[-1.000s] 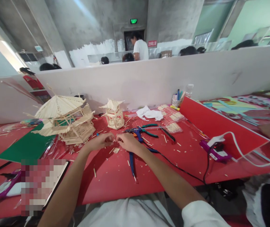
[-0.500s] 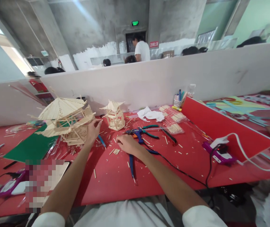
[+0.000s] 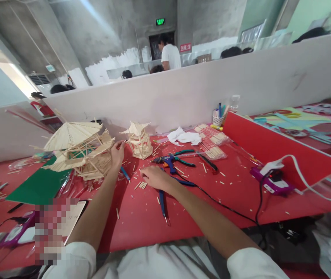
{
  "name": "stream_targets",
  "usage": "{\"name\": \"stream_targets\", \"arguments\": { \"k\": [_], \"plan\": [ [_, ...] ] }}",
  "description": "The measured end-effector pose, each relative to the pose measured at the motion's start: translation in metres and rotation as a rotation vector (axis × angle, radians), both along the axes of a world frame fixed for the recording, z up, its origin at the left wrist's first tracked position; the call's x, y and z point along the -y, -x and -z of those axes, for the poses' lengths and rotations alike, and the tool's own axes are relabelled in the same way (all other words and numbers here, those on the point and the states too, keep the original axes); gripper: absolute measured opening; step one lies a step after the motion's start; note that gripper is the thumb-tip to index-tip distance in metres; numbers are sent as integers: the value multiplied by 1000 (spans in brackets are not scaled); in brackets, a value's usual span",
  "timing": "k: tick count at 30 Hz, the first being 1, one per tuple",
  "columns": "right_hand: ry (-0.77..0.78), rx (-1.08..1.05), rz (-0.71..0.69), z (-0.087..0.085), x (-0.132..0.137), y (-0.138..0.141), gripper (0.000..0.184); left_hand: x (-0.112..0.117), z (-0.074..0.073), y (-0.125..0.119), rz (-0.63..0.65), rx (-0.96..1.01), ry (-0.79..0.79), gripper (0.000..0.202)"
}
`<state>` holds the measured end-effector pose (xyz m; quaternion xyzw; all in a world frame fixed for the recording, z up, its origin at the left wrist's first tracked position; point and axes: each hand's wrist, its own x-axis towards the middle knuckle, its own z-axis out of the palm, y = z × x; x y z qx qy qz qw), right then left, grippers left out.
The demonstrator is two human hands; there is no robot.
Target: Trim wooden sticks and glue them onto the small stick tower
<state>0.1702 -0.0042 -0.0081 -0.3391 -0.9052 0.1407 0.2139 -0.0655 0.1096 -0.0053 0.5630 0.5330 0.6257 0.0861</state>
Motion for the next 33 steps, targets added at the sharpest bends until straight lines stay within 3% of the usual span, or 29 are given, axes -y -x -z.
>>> {"name": "stream_targets", "arguments": {
  "k": [11, 33],
  "plan": [
    [5, 28, -11, -5, 4, 0, 15, 2, -2, -1, 58, 12, 30, 30],
    [16, 63, -9, -6, 4, 0, 12, -6, 5, -2, -1, 16, 25, 28]
  ]
}}
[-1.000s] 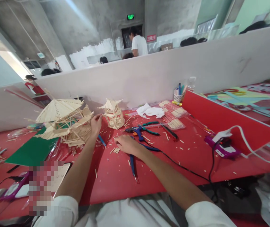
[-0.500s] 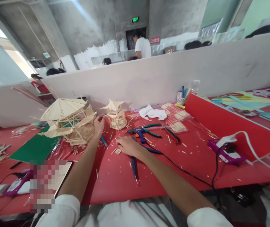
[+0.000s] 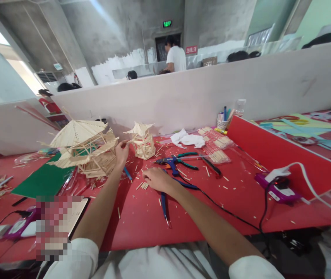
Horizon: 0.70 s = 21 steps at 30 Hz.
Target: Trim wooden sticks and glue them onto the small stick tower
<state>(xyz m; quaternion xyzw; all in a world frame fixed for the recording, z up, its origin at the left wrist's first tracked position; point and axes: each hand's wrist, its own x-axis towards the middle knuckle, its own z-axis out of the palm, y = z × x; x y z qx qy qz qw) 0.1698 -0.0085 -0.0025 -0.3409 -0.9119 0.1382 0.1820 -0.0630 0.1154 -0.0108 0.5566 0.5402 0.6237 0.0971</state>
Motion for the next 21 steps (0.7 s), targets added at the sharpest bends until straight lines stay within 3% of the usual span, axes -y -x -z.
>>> {"name": "stream_targets", "arguments": {
  "k": [8, 15, 17, 21],
  "plan": [
    [-17, -25, 13, 2, -1, -1, 13, 10, -8, -4, -34, -16, -2, 26],
    [-13, -78, 142, -7, -7, -9, 12, 60, -10, -21, -99, -105, -106, 29],
    [14, -143, 165, -9, -8, -10, 10, 77, -17, -24, 4, -145, -33, 32],
    [34, -289, 131, -10, -7, -9, 23, 109, -37, -27, 526, -463, 255, 34]
  ]
}}
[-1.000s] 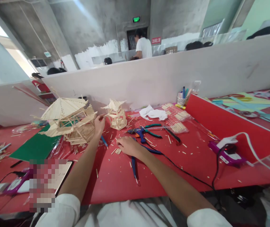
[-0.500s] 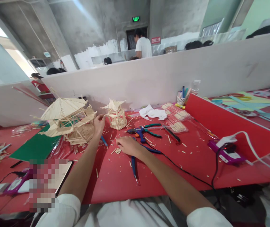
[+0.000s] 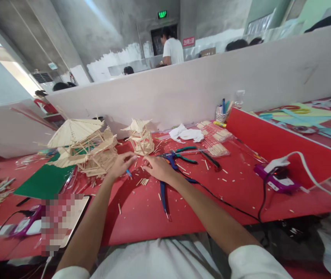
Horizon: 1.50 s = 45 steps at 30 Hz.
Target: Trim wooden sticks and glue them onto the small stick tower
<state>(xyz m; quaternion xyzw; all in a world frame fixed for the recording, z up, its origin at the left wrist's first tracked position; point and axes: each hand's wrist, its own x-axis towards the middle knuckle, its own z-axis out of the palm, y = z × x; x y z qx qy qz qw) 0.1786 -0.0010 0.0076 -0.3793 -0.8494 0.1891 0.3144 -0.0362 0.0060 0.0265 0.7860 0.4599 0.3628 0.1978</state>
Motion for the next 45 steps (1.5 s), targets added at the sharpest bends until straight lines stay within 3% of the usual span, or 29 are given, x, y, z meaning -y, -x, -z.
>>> {"name": "stream_targets", "arguments": {
  "k": [3, 7, 12, 16, 21, 26, 29, 36, 45],
  "plan": [
    [-39, -10, -29, 2, 2, 3, 21, 13, -6, -1, 220, -186, 110, 37],
    [-74, 1, -79, 7, 1, 5, 12, 13, -1, -2, 296, -299, 136, 42],
    [-113, 35, -107, 8, 3, 6, 11, 16, -3, -1, 280, -455, 146, 39],
    [-160, 131, -118, 8, 3, 4, 19, 22, -6, 1, 226, -580, 241, 19],
    [-152, 99, -133, 12, -3, 0, 21, 24, 3, -3, 137, -754, 419, 16],
    [-73, -21, -106, 13, -5, 1, 18, 21, 12, -10, 60, -836, 413, 13],
    [-5, -93, -133, 12, -4, 2, 17, 17, 15, -7, 69, -783, 367, 8],
    [196, -255, -137, 18, -16, -3, 21, 9, 9, 7, 81, -381, 175, 9],
    [335, -433, -151, 14, -21, -6, 22, 7, 7, -9, 214, 37, 130, 25]
  ]
}}
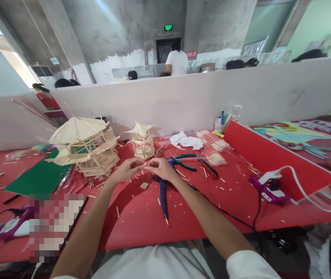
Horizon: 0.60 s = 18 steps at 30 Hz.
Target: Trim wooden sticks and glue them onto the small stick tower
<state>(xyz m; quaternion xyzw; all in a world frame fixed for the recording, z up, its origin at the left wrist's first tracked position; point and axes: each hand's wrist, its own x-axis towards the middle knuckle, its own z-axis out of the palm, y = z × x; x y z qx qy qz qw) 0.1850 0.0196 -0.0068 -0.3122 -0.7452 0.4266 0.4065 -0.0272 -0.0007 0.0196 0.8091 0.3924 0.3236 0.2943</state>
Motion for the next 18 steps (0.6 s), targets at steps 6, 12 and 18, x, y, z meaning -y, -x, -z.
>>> {"name": "stream_targets", "arguments": {
  "k": [6, 12, 18],
  "plan": [
    [124, -226, 27, 0, -3, 1, 26, 3, 2, -11, -52, 78, -2, 27],
    [211, -312, 83, 1, -2, 4, 33, 7, 0, -21, -94, 132, 37, 27],
    [248, -356, 133, 1, -2, 5, 34, 4, 8, -24, -78, 224, 120, 36]
  ]
}}
